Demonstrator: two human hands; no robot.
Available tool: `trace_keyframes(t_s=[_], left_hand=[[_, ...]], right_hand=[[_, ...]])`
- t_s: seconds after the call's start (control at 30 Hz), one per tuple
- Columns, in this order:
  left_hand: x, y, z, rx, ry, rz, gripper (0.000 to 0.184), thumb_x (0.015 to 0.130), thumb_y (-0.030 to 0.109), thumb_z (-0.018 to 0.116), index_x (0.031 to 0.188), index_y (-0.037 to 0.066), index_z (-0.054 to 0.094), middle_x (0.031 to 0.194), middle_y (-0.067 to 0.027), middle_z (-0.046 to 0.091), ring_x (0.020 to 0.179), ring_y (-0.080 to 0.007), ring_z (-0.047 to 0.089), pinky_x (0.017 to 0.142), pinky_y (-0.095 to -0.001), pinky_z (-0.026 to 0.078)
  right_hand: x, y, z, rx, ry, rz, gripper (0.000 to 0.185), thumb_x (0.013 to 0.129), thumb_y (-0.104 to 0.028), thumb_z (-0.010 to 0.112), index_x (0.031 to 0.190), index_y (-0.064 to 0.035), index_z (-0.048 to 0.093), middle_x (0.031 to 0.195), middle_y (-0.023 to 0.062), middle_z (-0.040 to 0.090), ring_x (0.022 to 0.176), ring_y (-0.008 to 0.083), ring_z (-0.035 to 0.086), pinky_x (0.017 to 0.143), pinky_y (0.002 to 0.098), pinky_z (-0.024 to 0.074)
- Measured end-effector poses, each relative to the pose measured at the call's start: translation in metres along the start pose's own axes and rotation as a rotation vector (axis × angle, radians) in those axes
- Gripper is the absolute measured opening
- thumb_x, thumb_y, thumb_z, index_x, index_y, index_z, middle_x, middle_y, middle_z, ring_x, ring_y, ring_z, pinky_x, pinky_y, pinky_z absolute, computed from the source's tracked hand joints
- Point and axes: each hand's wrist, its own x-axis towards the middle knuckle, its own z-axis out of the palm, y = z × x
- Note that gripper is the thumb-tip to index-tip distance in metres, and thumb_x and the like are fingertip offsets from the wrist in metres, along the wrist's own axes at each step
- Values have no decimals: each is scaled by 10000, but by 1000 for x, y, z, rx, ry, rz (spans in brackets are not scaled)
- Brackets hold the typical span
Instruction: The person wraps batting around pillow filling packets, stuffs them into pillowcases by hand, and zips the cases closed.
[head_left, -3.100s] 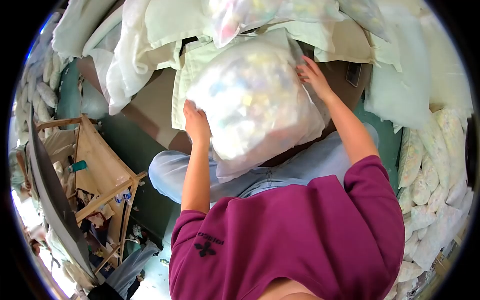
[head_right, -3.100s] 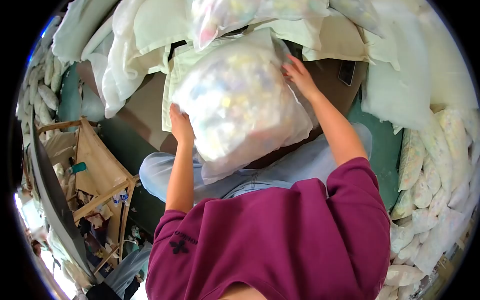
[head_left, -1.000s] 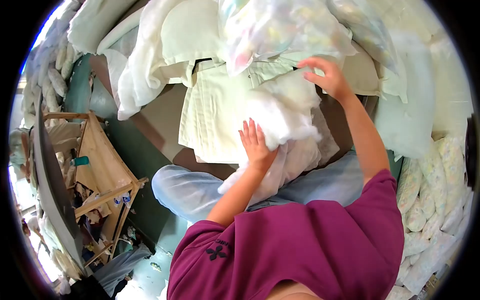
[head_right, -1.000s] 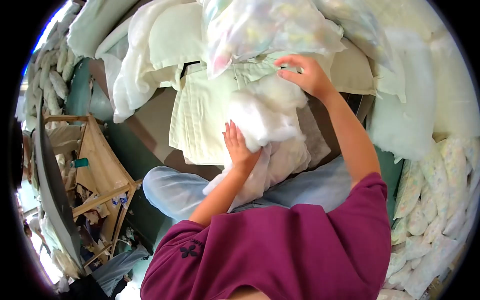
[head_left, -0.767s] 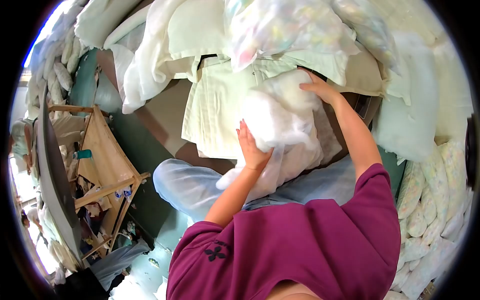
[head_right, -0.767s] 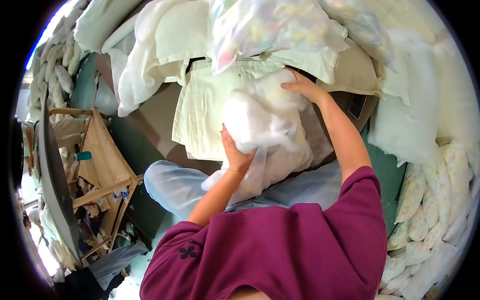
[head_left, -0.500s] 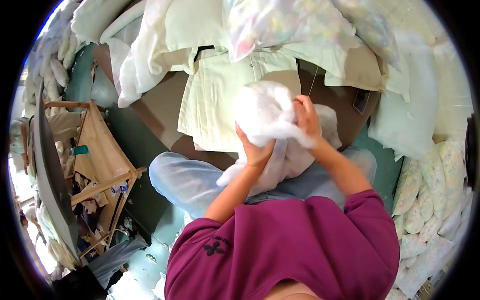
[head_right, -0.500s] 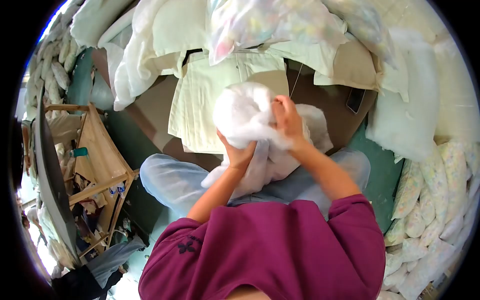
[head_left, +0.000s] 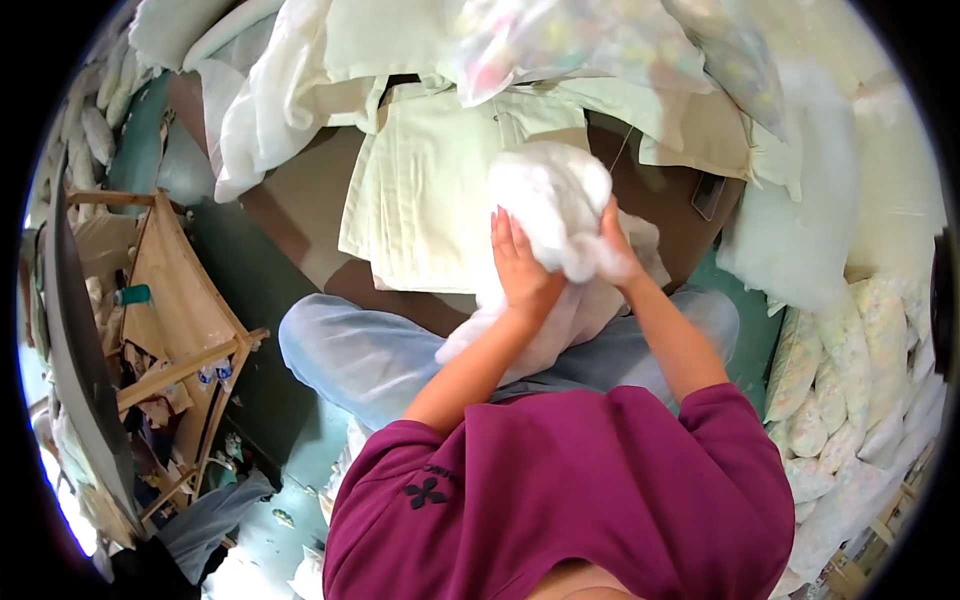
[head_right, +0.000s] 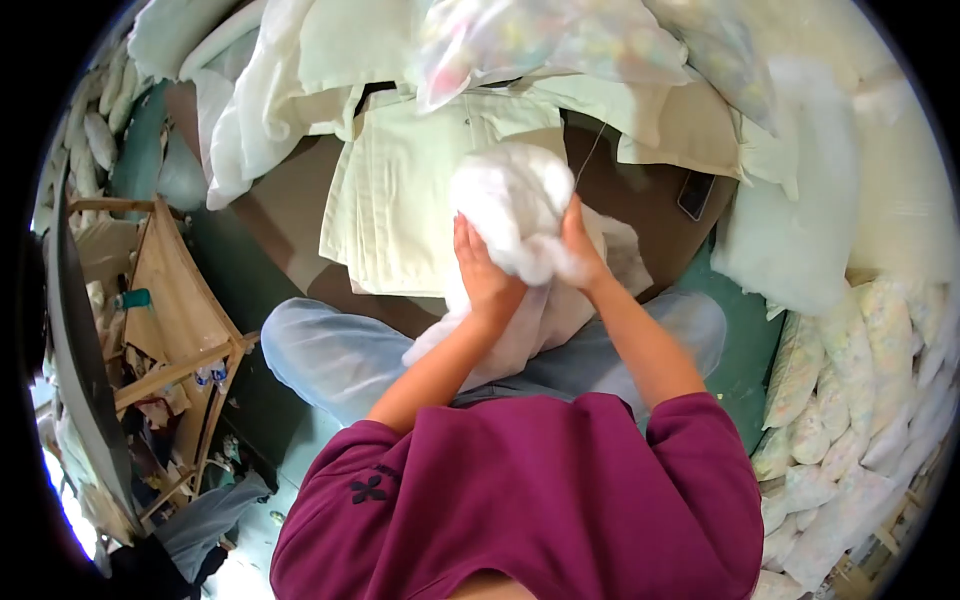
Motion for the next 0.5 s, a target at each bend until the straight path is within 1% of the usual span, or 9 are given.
trace_keyframes(t_s=[0.03, 0.1, 0.17, 0.2, 0.23, 0.3, 0.4, 0.47, 0.5], left_hand=[[-1, -6, 5, 13, 32, 3, 930, 649, 253, 777, 1373, -64, 286, 1427, -311, 302, 1293, -517, 320, 1066, -573, 293], [-1, -2, 7, 20, 71, -3, 876, 751, 318, 694, 1400, -73, 253, 1458, -298, 272, 1331, -492, 293, 1067, -581, 278], [2, 4, 20, 264, -48, -81, 886, 772, 329, 667, 1424, -71, 220, 1478, -285, 254, 1359, -472, 265, 1070, -584, 268], [5, 8, 26, 384, -110, -118, 891, 783, 334, 654, 1436, -70, 203, 1487, -279, 245, 1373, -461, 252, 1071, -585, 263], [16, 16, 26, 381, -151, -191, 934, 766, 276, 670, 1459, -70, 147, 1519, -259, 201, 1409, -433, 192, 1086, -581, 237], [33, 28, 3, 142, -239, -267, 983, 725, 245, 710, 1460, -69, 137, 1523, -271, 173, 1417, -433, 166, 1097, -576, 220], [34, 15, -35, -219, -234, -319, 1071, 663, 221, 793, 1458, -63, 133, 1499, -316, 154, 1408, -443, 159, 1122, -513, 210], [24, 0, -75, -329, -234, -313, 1070, 662, 237, 809, 1449, -67, 151, 1473, -336, 185, 1393, -453, 185, 1122, -484, 227], [13, -11, -89, -197, -324, -377, 1032, 689, 307, 798, 1424, -84, 188, 1445, -339, 229, 1378, -451, 209, 1109, -454, 256]], right_hand=[[0, 0, 11, 76, 18, 39, 1015, 738, -262, 764, 1473, -24, 106, 1470, 190, 251, 1359, 287, 275, 1113, 391, 263], [-2, -4, 25, -363, -10, 43, 1158, 630, -347, 836, 1471, -6, 116, 1477, 228, 238, 1374, 334, 265, 1112, 409, 271], [2, -4, 30, -841, -15, -6, 1241, 541, -409, 872, 1460, 9, 150, 1462, 257, 255, 1368, 373, 280, 1105, 423, 287], [7, -2, 32, -678, 81, 47, 1237, 528, -417, 871, 1450, 16, 168, 1447, 262, 276, 1355, 380, 299, 1097, 426, 299], [13, 2, 35, -512, 178, 101, 1234, 516, -426, 870, 1439, 24, 187, 1432, 266, 297, 1342, 387, 317, 1089, 428, 312], [29, 8, 39, -276, 333, 118, 1156, 525, -397, 860, 1400, 41, 244, 1376, 251, 375, 1289, 384, 387, 1068, 422, 346], [42, 31, 20, -223, 400, 199, 1137, 530, -386, 856, 1390, 48, 251, 1371, 242, 381, 1291, 373, 383, 1072, 411, 347], [38, 29, 17, -574, 334, 229, 1156, 526, -392, 852, 1403, 42, 237, 1390, 244, 366, 1315, 366, 358, 1080, 402, 346], [34, 34, 20, -741, 304, 226, 1164, 523, -395, 852, 1407, 42, 233, 1402, 246, 354, 1325, 367, 345, 1082, 403, 344]])
